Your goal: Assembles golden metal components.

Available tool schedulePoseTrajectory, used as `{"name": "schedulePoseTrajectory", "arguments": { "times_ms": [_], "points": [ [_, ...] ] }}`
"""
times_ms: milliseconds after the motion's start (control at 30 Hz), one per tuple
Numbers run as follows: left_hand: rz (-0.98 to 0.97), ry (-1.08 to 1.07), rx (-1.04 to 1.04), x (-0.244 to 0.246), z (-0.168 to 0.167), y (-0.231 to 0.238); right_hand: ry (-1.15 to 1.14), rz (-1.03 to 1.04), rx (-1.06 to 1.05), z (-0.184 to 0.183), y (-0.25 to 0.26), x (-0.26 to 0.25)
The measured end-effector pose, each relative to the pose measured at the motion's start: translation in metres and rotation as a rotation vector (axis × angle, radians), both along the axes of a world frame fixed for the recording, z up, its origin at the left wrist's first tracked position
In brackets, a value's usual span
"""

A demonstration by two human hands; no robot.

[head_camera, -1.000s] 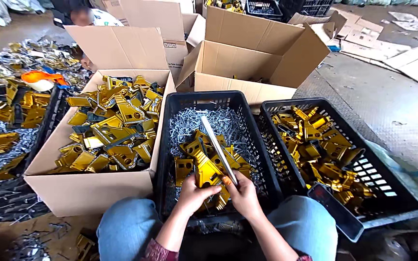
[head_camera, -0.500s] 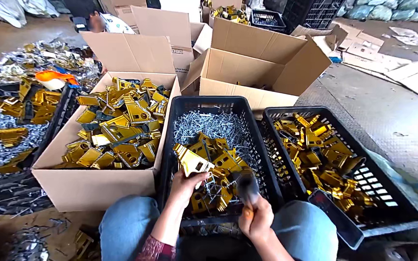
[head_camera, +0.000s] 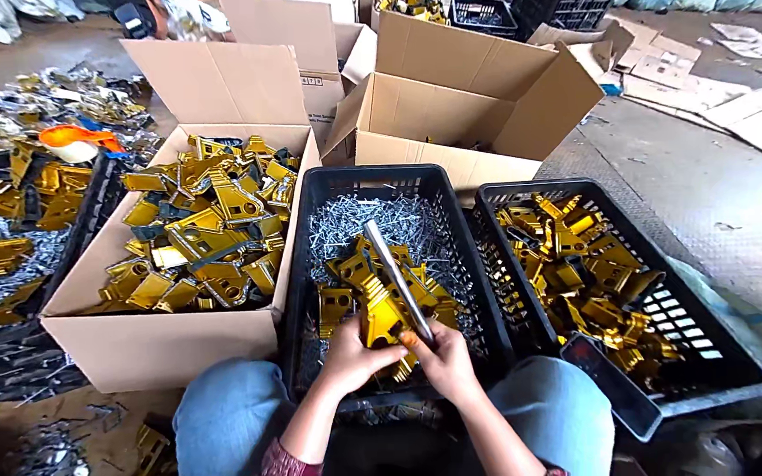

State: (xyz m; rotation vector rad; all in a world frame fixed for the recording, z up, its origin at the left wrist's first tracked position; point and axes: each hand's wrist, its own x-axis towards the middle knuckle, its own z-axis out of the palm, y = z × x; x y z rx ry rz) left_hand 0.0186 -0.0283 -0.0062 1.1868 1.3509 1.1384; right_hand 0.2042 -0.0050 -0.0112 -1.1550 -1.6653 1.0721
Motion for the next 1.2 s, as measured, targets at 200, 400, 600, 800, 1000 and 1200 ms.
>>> {"name": "schedulePoseTrajectory", "arguments": {
  "times_ms": [200,400,600,800,1000,1200],
  "points": [
    [-0.109,-0.215,0.135,0.003,0.003,-0.009,0.232,-0.001,-0.052,0.001,-0.004,-0.001],
    [0.088,-0.158,0.071,0.012,-0.006,0.0,-0.013,-0.067,-0.048,-0.003,-0.001,-0.006],
    [0.375,-0.606,-0.1,-0.003,0.014,0.017,-0.287,-0.239,0.709,0.006,-0.018,0.005],
    [0.394,-0.628,-0.075,-0.006,0.013,0.017,-0.502,-0.178,0.565,0.001,-0.026,0.003],
    [0.383,-0.594,-0.069,-0.006,0.013,0.012,-0.644,-0.133,0.37,-0.002,-0.027,-0.001],
    [0.376,-0.573,-0.065,-0.002,0.015,0.01,-0.389,-0.175,0.702,-0.003,-0.029,-0.001]
  ]
}}
